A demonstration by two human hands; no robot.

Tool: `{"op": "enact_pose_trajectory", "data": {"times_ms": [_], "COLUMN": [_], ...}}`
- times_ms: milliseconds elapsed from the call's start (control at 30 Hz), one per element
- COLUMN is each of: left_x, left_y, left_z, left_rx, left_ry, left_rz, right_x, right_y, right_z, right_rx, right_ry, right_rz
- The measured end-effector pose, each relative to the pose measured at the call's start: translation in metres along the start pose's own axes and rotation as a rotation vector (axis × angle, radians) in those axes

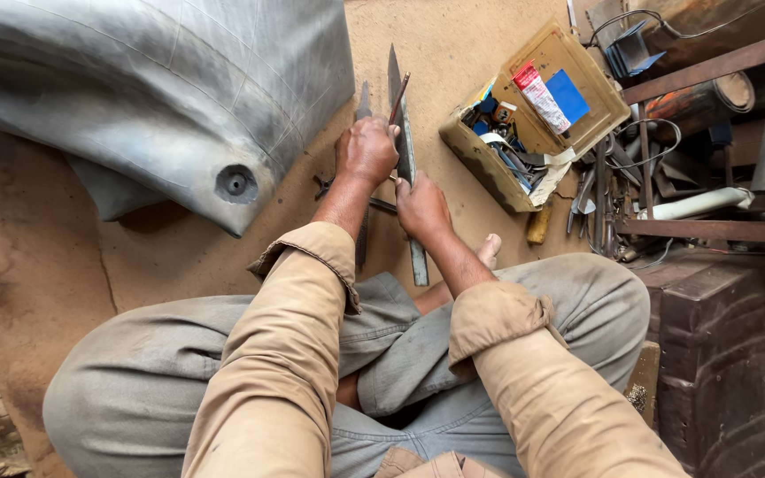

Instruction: The person sits on the floor and uses a wrench to tighten or adjust a valve on a grey inner tube, then handles a large knife and a metal file while working near a toolbox.

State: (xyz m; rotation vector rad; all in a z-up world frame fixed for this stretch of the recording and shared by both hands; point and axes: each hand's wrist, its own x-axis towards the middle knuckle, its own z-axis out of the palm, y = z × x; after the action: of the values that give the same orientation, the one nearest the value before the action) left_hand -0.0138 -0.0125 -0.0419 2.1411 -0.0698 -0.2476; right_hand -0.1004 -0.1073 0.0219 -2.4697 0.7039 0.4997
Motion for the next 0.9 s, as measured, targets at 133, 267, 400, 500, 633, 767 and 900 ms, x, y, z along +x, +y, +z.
{"op": "enact_pose_trajectory", "data": {"times_ms": [133,267,400,500,633,767,900], "left_x": [0.008,0.016,0.016,0.017,0.018,0.018,0.019], "left_y": [0.001,-0.003,-0.007,-0.007,-0.011,-0.006,-0.001], "left_z": [-0.001,-0.004,-0.003,-0.001,-0.004,-0.005,-0.01], "left_rx": [-0.063,-0.035,-0.073,-0.076,0.003,-0.05,-0.003], "left_ry": [-0.121,-0.026,-0.046,-0.034,-0.062,-0.11,-0.06], "left_rz": [-0.165,-0.089,-0.111,-0.062,-0.01,-0.103,-0.047], "right_x": [-0.027,-0.051,-0.054,-0.051,-0.05,-0.048,-0.043], "right_y": [-0.017,-0.024,-0.027,-0.026,-0.025,-0.022,-0.021], "right_z": [-0.01,-0.016,-0.017,-0.018,-0.011,-0.009,-0.011], "right_rx": [-0.004,0.044,0.06,0.044,0.061,0.032,0.068], "right_ry": [-0.015,-0.051,-0.074,-0.086,-0.066,0.002,-0.064], "right_rz": [0.022,0.057,0.104,0.097,0.071,-0.005,0.086]}}
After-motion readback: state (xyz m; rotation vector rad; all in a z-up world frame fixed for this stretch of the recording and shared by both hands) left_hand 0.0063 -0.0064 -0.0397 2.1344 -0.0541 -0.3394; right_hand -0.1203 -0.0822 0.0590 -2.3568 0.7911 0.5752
